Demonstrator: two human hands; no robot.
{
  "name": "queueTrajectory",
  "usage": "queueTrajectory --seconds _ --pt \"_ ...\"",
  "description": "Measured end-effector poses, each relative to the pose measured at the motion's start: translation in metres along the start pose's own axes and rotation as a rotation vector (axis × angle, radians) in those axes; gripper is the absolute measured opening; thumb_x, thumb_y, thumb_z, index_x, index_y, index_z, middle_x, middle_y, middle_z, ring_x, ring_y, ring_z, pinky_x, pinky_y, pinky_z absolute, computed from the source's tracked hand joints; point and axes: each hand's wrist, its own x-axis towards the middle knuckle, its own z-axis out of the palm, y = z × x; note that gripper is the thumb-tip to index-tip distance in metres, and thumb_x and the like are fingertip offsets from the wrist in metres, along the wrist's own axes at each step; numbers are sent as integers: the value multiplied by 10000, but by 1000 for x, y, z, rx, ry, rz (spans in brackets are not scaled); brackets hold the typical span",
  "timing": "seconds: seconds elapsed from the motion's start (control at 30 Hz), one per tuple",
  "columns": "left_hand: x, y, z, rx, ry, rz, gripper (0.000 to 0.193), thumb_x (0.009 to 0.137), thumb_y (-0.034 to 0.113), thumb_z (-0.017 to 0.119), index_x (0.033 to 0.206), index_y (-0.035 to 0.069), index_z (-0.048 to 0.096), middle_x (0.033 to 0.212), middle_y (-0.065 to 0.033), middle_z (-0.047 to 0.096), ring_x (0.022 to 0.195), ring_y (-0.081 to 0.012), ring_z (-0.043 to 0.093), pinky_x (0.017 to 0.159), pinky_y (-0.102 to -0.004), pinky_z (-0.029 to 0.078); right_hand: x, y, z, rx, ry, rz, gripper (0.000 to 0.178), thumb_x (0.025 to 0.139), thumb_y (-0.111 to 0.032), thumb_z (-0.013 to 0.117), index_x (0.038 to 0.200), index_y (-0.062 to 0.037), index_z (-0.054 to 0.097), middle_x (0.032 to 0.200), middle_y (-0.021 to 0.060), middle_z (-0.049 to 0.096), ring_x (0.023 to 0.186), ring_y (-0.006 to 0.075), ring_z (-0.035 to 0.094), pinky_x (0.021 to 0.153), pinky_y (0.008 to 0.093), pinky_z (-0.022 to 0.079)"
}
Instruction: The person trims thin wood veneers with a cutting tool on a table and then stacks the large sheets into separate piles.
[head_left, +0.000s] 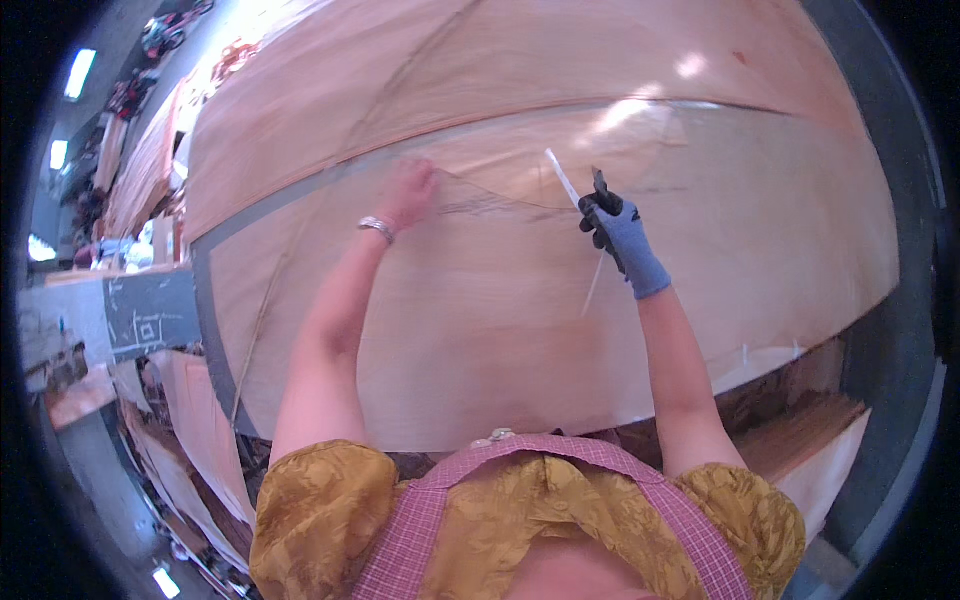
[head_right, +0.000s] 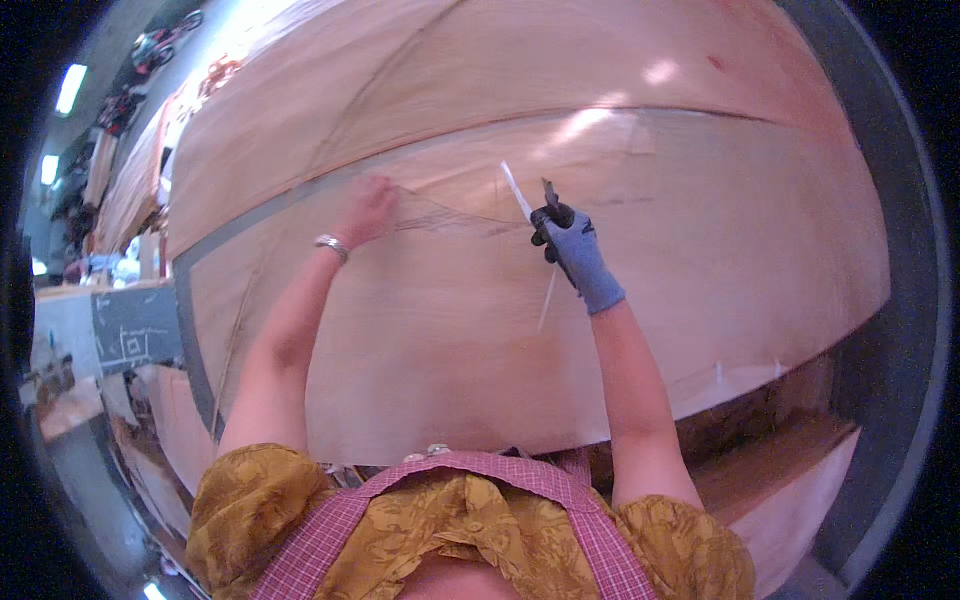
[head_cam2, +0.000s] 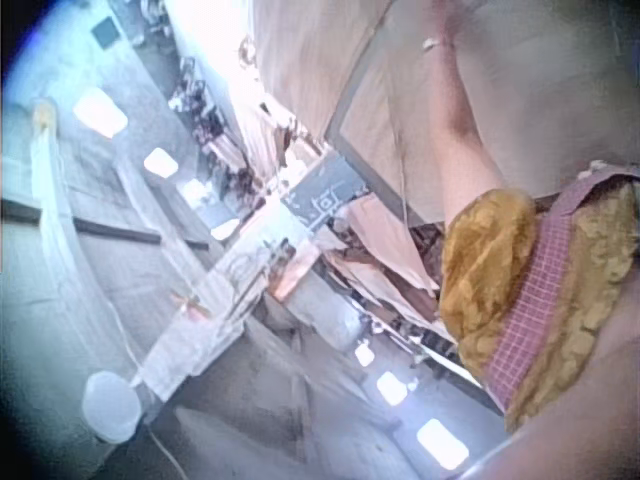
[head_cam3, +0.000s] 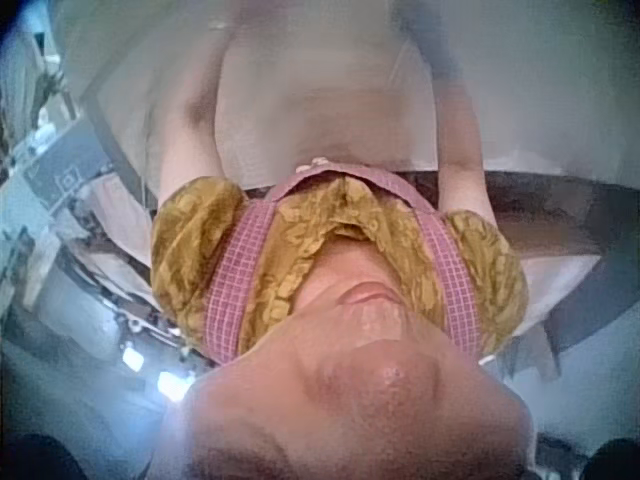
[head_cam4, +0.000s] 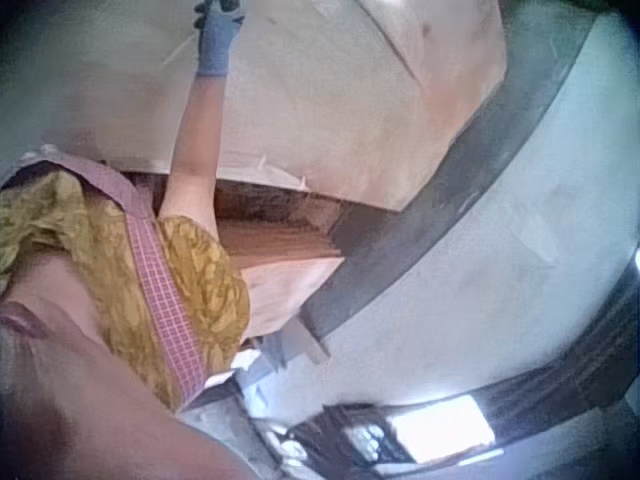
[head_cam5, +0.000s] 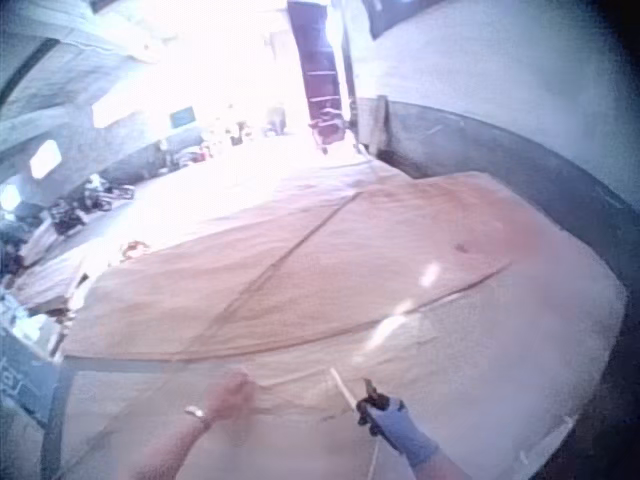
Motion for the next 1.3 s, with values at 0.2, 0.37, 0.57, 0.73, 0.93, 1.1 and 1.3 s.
queueTrajectory --seconds 0.2,0.37,0.57,0.73,0.93,1.1,1.3 --pt "28 146 44 -24 272 190 299 903 231 595 1163 87 636 1262 -99 600 1151 -283 532 1014 -451 395 -18 27 -69 81 68 123 225 922 -246 654 1010 -40 672 707 25 631 496 68 511 438 212 386" --pt "35 237 73 -126 180 255 361 884 204 607 1232 108 615 1295 -50 592 1171 -260 531 1003 -444 375 -30 49 -75 106 114 164 212 918 -239 659 994 -43 680 702 22 638 505 63 511 452 208 386" --pt "30 250 73 -112 164 217 399 864 206 628 1254 121 611 1328 -34 581 1231 -244 498 1020 -428 347 -28 52 -78 122 130 172 192 912 -234 665 971 -54 695 676 7 640 511 54 506 463 207 372" --pt "12 265 83 -40 110 256 488 853 251 647 1322 142 567 1407 -41 518 1309 -245 440 1083 -445 297 -26 52 -83 88 82 136 168 906 -239 671 926 -74 690 677 3 647 534 58 521 485 223 383" --pt "12 265 87 -48 83 263 535 844 280 657 1349 149 542 1413 -65 506 1304 -264 440 1107 -467 269 -9 54 -112 -1281 251 -394 200 894 -228 676 949 -37 653 761 91 681 562 152 609 541 336 487" --pt "46 270 68 -218 -30 243 516 860 237 613 1353 117 519 1379 -100 524 1235 -278 486 1064 -491 310 37 1 -160 -417 252 -218 240 888 -254 685 969 -34 635 764 113 680 567 168 615 566 342 499" --pt "156 308 108 -307 184 336 548 894 268 576 1400 91 460 1394 -120 510 1267 -289 468 1065 -510 312 135 5 -196 -615 258 -203 399 808 -378 743 903 -8 629 768 146 670 646 236 644 629 369 511"
